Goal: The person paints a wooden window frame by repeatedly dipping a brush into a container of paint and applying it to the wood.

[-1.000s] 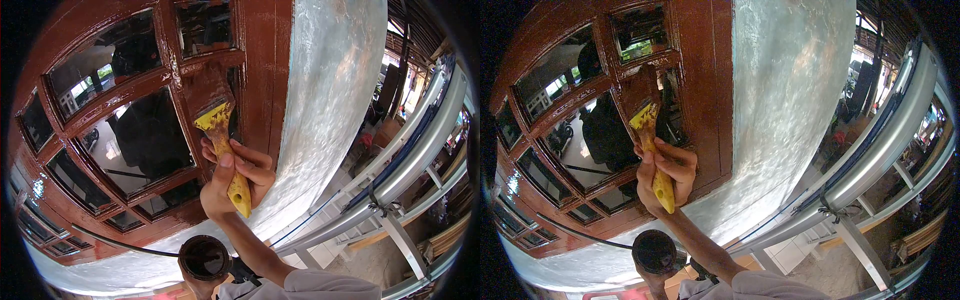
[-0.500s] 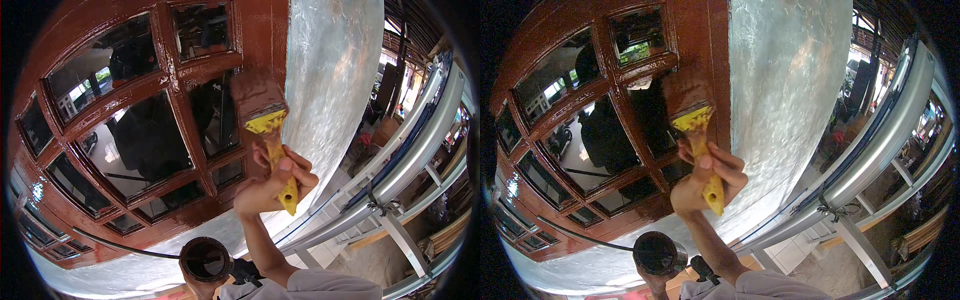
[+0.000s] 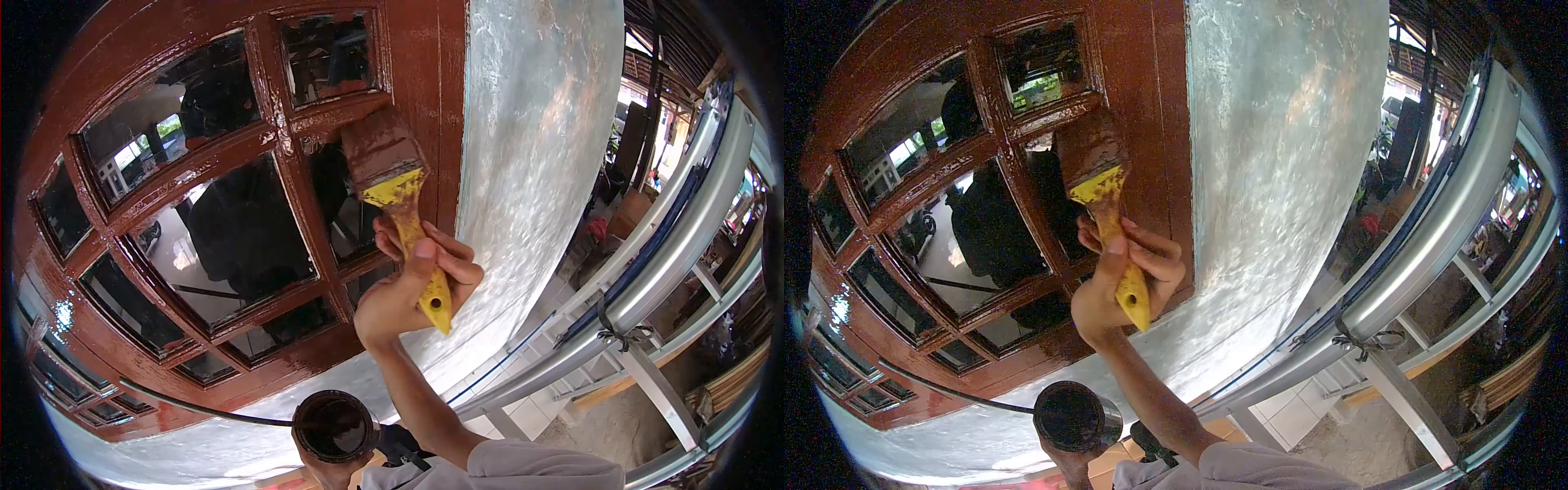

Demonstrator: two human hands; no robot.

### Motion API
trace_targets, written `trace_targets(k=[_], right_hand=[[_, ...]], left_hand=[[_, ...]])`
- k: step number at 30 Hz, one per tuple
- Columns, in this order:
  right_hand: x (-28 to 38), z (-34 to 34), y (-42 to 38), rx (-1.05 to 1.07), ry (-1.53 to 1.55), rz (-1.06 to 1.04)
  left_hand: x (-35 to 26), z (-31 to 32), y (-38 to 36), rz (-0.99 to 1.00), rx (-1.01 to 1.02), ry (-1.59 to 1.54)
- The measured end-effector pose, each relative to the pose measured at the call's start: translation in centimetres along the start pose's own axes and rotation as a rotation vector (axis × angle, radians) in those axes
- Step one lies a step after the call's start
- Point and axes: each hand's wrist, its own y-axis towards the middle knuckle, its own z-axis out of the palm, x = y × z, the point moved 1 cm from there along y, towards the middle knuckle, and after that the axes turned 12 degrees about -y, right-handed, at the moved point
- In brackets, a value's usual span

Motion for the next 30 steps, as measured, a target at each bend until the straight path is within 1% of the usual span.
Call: trace_targets(k=[2,4,7,9,11,12,14,15,16,19,22,25,28,30], right_hand=[[0.0,0.2,-0.5,0.013,0.001,-0.009],[0.2,0.5,-0.7,0.003,0.015,0.002],[0.4,0.8,-1.2,-0.014,0.032,0.031],[0.6,0.9,-1.3,-0.011,0.065,0.044],[0.9,1.0,-1.4,-0.009,0.065,0.055],[1.0,1.1,-1.5,-0.008,0.065,0.06],[0.8,1.0,-1.6,-0.004,0.056,0.039],[0.7,1.0,-1.6,-0.002,0.053,0.03],[0.8,1.0,-1.5,-0.003,0.057,0.029],[0.8,0.8,-1.2,-0.018,0.049,0.018],[0.4,0.6,-0.9,-0.047,0.014,0.003],[0.6,0.7,-1.0,-0.044,0.018,0.017],[0.9,0.8,-1.5,-0.013,0.034,0.046],[1.1,0.6,-1.7,0.025,0.026,0.057]], left_hand=[[0.8,-0.5,-0.4,0.039,-0.029,0.058],[4.8,-3.4,-1.5,0.023,-0.073,0.117],[5.2,-3.6,-1.6,0.005,-0.085,0.05],[2.3,-1.5,-0.7,0.117,-0.006,0.099],[0.7,-0.6,-0.5,0.144,0.05,0.104],[0.5,-0.6,-0.4,0.116,0.066,0.087],[1.6,-1.5,-0.6,0.047,0.033,0.042],[3.7,-2.8,-1.1,0.007,-0.016,0.014],[4.3,-3.1,-1.1,-0.034,-0.065,-0.013],[3.4,-2.9,-1.0,-0.041,-0.03,-0.069],[3.6,-3.1,-1.0,0.012,0.005,-0.016],[4.4,-3.5,-1.4,-0.002,-0.068,0.106],[4.8,-3.7,-1.5,0.036,-0.061,0.087],[1.4,-1.5,-0.8,0.068,0.036,0.023]])
